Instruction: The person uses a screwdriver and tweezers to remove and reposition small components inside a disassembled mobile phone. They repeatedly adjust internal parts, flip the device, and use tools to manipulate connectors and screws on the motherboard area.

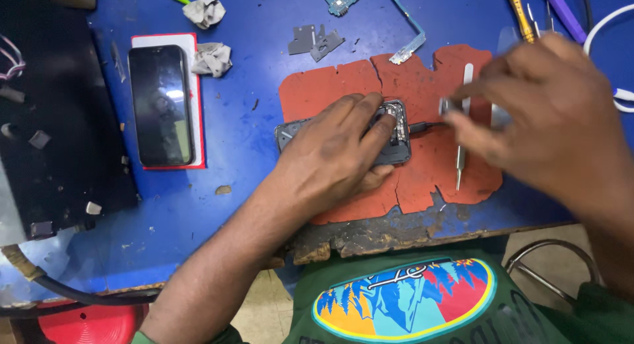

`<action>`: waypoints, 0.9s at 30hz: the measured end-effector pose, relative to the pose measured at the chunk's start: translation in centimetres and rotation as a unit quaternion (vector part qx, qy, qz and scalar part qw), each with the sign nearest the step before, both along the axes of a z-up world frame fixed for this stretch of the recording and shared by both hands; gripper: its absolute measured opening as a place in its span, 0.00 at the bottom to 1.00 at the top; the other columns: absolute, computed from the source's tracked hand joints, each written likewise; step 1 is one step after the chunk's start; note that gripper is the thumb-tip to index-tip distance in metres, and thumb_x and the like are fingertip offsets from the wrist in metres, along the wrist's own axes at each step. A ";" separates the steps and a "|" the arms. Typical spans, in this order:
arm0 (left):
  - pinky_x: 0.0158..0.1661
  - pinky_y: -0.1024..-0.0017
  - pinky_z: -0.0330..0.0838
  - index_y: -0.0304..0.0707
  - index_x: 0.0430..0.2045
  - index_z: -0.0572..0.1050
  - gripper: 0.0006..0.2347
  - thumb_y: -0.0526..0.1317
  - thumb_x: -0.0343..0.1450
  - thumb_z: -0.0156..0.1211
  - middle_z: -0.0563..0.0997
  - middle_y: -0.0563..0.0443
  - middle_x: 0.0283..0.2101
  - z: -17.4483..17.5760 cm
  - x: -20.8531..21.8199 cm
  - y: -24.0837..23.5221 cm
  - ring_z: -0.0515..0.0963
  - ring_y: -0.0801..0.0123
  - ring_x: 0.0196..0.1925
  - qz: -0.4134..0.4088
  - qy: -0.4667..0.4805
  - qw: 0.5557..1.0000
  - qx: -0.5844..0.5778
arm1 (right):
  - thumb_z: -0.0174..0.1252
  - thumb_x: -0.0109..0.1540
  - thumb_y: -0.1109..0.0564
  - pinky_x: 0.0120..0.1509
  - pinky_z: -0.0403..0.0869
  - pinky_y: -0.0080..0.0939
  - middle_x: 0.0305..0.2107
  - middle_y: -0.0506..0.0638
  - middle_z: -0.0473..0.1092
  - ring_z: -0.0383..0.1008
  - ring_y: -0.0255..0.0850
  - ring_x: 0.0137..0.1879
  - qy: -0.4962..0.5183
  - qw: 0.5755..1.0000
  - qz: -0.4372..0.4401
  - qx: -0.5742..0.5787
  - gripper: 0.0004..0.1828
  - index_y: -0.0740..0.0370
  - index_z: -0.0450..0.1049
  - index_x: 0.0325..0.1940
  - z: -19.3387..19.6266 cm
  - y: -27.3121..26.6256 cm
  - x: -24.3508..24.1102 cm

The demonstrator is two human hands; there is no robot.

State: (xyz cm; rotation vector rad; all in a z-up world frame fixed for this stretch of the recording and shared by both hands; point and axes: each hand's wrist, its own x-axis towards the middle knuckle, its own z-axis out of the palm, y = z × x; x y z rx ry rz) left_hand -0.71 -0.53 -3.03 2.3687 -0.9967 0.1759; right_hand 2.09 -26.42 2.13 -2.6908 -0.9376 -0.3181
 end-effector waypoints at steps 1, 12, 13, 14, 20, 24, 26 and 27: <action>0.55 0.55 0.74 0.25 0.53 0.71 0.29 0.43 0.61 0.74 0.72 0.31 0.57 0.0 -0.1 -0.1 0.75 0.45 0.57 -0.001 0.000 1.000 0.006 | 0.70 0.56 0.51 0.47 0.71 0.48 0.31 0.48 0.71 0.71 0.47 0.41 -0.008 1.000 0.003 -0.028 0.10 0.58 0.82 0.38 0.0 0.2 0.7; 0.57 0.54 0.73 0.27 0.56 0.66 0.32 0.45 0.62 0.74 0.74 0.32 0.58 1.1 -0.2 -0.1 0.75 0.44 0.59 0.012 0.046 0.999 -0.009 | 0.62 0.55 0.62 0.51 0.75 0.47 0.41 0.50 0.78 0.76 0.47 0.48 0.053 0.990 0.131 -0.005 0.15 0.58 0.81 0.46 0.9 1.1 1.7; 0.58 0.54 0.73 0.29 0.59 0.64 0.33 0.46 0.63 0.75 0.74 0.34 0.59 1.5 -0.2 0.3 0.75 0.44 0.60 0.018 0.068 0.997 -0.043 | 0.61 0.53 0.63 0.52 0.75 0.48 0.42 0.52 0.77 0.76 0.49 0.49 0.028 0.986 0.166 -0.005 0.17 0.60 0.80 0.47 0.9 1.4 1.5; 0.59 0.54 0.72 0.31 0.62 0.62 0.35 0.46 0.65 0.75 0.75 0.36 0.60 1.8 -0.1 0.6 0.76 0.44 0.61 0.023 0.088 0.993 -0.078 | 0.59 0.50 0.64 0.54 0.75 0.48 0.43 0.54 0.77 0.76 0.50 0.50 0.003 0.980 0.198 -0.004 0.20 0.63 0.79 0.47 0.8 1.8 1.4; 0.55 0.54 0.74 0.37 0.64 0.57 0.38 0.46 0.64 0.77 0.76 0.36 0.62 2.7 -0.1 0.5 0.78 0.44 0.61 0.010 0.209 0.967 -0.146 | 0.61 0.52 0.63 0.53 0.76 0.53 0.42 0.55 0.76 0.78 0.53 0.50 -0.050 0.964 0.260 0.012 0.17 0.64 0.76 0.45 -0.4 2.9 1.0; 0.57 0.58 0.76 0.39 0.68 0.54 0.39 0.53 0.67 0.72 0.80 0.39 0.58 3.1 0.5 2.1 0.81 0.50 0.61 -0.020 0.313 0.924 -0.218 | 0.65 0.53 0.63 0.52 0.78 0.51 0.34 0.52 0.73 0.80 0.50 0.48 -0.053 0.963 0.262 -0.006 0.16 0.63 0.77 0.46 -0.4 3.1 0.9; 0.55 0.58 0.74 0.38 0.68 0.56 0.38 0.58 0.68 0.67 0.79 0.40 0.55 3.3 0.9 4.2 0.80 0.53 0.60 -0.072 0.366 0.881 -0.291 | 0.68 0.49 0.62 0.47 0.77 0.50 0.35 0.55 0.75 0.79 0.52 0.44 -0.002 0.980 0.198 0.031 0.19 0.63 0.77 0.45 -0.4 3.4 0.8; 0.55 0.63 0.74 0.38 0.66 0.60 0.37 0.62 0.69 0.60 0.80 0.43 0.55 3.2 1.2 5.3 0.80 0.59 0.58 -0.070 0.415 0.846 -0.328 | 0.69 0.47 0.61 0.45 0.76 0.50 0.36 0.56 0.76 0.78 0.53 0.42 0.024 0.985 0.165 0.049 0.21 0.63 0.77 0.44 -0.2 3.5 0.8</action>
